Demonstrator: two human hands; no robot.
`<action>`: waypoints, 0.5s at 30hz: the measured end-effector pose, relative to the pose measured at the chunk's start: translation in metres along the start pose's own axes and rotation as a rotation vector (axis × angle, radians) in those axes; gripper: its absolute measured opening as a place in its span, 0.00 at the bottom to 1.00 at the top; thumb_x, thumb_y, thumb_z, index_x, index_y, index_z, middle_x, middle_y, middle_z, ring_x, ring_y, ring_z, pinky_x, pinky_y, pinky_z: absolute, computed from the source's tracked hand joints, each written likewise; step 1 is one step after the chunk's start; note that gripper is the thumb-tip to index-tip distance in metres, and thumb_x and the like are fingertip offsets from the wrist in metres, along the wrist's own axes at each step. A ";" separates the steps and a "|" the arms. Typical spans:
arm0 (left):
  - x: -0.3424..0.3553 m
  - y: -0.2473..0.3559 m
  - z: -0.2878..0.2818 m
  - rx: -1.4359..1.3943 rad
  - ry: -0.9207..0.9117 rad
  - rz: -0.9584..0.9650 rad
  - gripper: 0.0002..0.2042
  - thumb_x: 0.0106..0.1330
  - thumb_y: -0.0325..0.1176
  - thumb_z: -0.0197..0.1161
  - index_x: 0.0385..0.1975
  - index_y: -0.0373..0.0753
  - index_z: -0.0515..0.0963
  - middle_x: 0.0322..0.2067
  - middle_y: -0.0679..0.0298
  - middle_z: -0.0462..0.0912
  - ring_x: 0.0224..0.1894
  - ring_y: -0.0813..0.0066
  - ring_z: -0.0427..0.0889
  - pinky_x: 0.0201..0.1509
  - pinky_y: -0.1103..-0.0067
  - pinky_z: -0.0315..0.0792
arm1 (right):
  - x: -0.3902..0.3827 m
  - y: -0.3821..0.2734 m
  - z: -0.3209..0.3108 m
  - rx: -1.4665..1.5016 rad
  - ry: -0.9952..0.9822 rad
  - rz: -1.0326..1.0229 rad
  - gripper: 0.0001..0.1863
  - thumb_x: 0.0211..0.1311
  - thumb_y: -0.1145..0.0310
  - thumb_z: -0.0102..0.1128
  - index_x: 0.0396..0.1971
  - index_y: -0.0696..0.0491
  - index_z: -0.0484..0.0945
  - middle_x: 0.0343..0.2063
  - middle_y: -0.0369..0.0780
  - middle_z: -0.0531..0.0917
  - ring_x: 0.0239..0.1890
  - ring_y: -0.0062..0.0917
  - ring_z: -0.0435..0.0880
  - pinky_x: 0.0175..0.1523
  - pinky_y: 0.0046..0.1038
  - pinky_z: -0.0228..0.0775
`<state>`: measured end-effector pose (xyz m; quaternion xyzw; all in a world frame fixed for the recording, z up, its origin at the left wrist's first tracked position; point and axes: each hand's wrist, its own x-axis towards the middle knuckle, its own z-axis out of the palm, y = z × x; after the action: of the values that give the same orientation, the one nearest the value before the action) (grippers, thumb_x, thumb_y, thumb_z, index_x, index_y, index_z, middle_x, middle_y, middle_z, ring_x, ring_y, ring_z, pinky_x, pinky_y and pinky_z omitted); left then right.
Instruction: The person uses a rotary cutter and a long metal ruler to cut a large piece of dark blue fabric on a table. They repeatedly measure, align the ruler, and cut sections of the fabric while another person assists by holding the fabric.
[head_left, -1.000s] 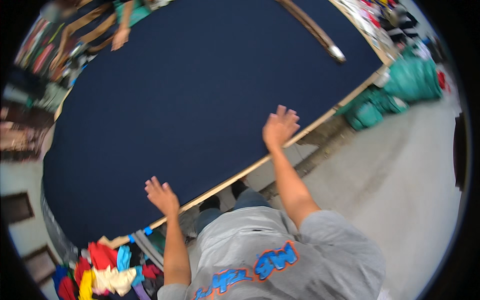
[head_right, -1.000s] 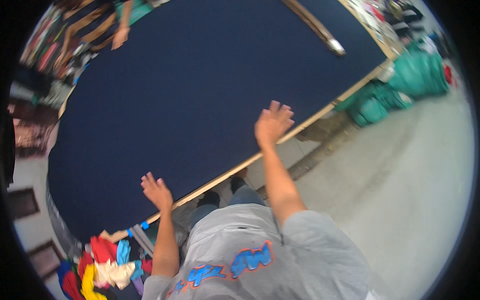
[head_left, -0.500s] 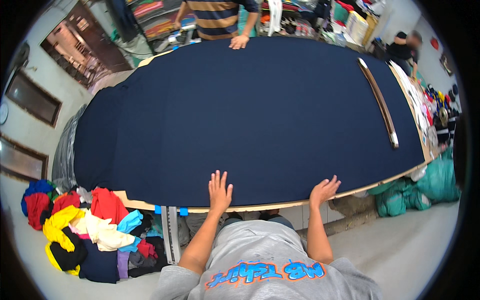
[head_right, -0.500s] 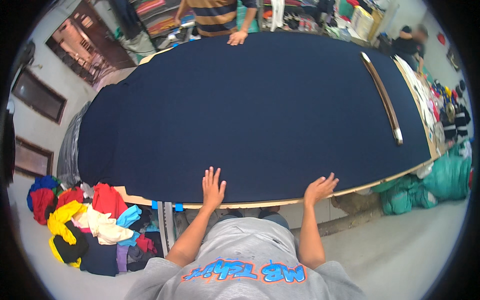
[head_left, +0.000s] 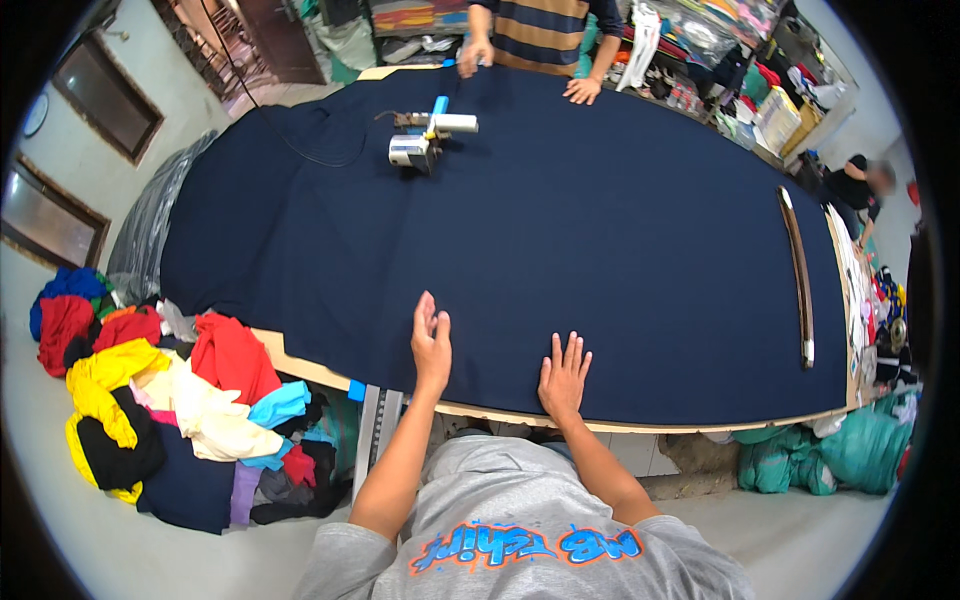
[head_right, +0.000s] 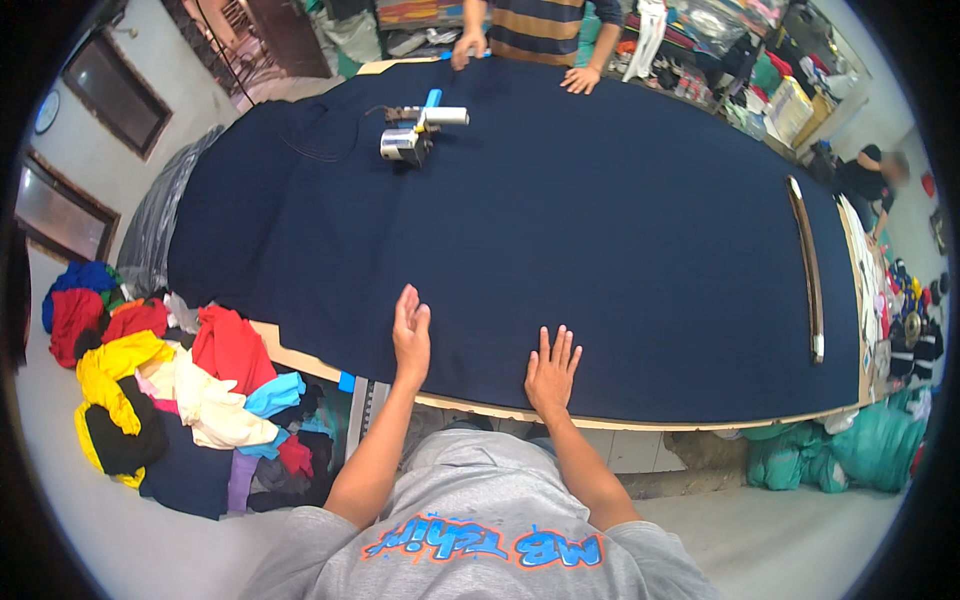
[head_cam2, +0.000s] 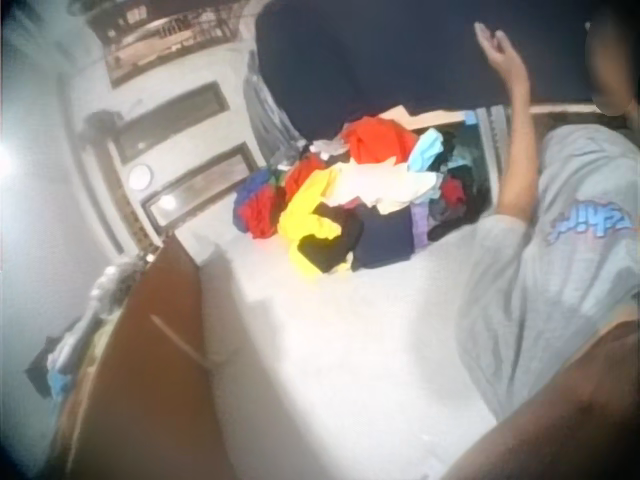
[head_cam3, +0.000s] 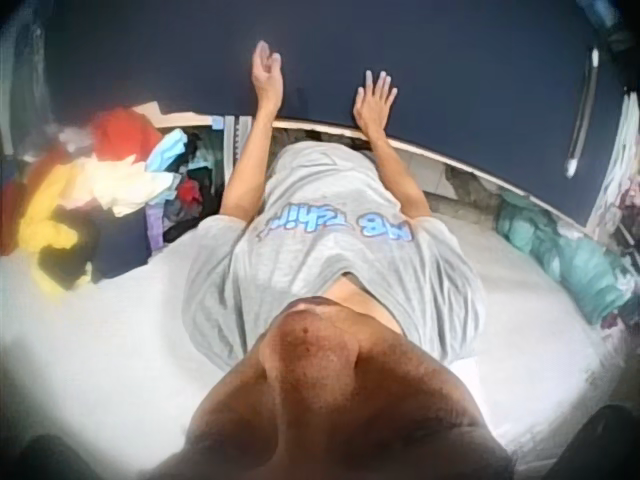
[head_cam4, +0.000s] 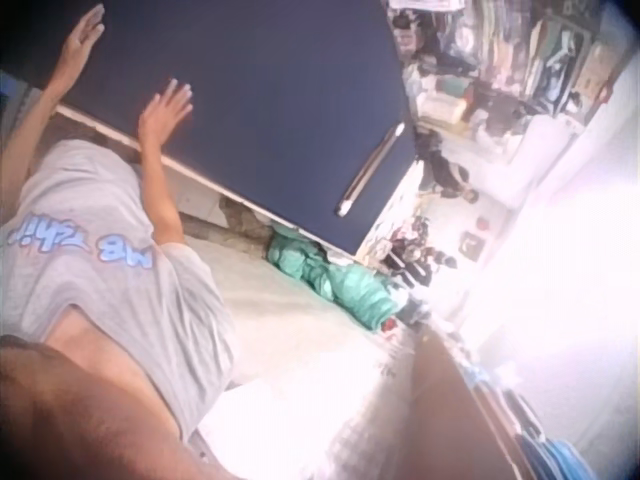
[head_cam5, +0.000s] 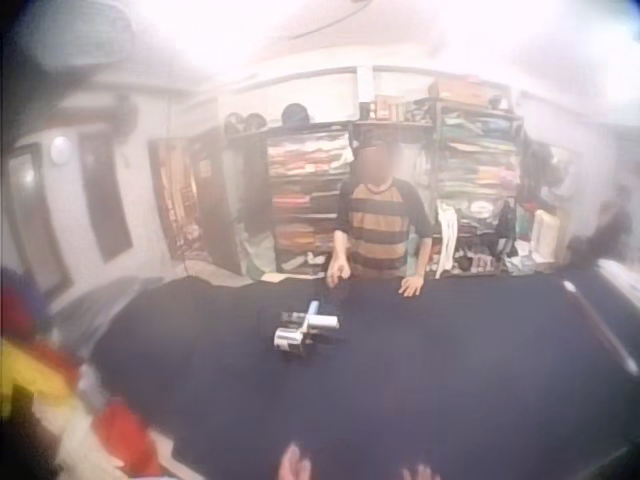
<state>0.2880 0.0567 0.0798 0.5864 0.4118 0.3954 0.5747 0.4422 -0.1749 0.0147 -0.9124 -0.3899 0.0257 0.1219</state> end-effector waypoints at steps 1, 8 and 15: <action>0.010 0.006 -0.008 -0.070 0.027 -0.029 0.29 0.84 0.33 0.59 0.81 0.33 0.62 0.79 0.44 0.66 0.82 0.55 0.66 0.84 0.66 0.61 | -0.001 0.000 0.002 -0.006 -0.003 -0.001 0.32 0.86 0.57 0.44 0.84 0.50 0.59 0.86 0.53 0.51 0.88 0.48 0.46 0.88 0.56 0.32; 0.023 0.015 -0.055 -0.338 0.173 -0.268 0.44 0.85 0.52 0.58 0.86 0.32 0.43 0.87 0.48 0.48 0.88 0.62 0.48 0.89 0.71 0.43 | 0.002 0.000 0.005 -0.059 0.001 -0.016 0.32 0.86 0.59 0.44 0.85 0.49 0.58 0.86 0.51 0.51 0.88 0.45 0.46 0.88 0.55 0.32; -0.130 0.027 -0.157 -0.374 0.524 -0.680 0.32 0.81 0.49 0.62 0.75 0.32 0.69 0.75 0.50 0.71 0.79 0.64 0.68 0.84 0.66 0.57 | 0.003 0.002 0.006 -0.036 -0.024 0.000 0.32 0.85 0.60 0.45 0.85 0.48 0.59 0.86 0.51 0.51 0.88 0.45 0.45 0.88 0.56 0.32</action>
<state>0.0963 -0.0105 0.1120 0.1849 0.6336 0.3867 0.6440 0.4447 -0.1728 0.0084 -0.9140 -0.3918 0.0296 0.1009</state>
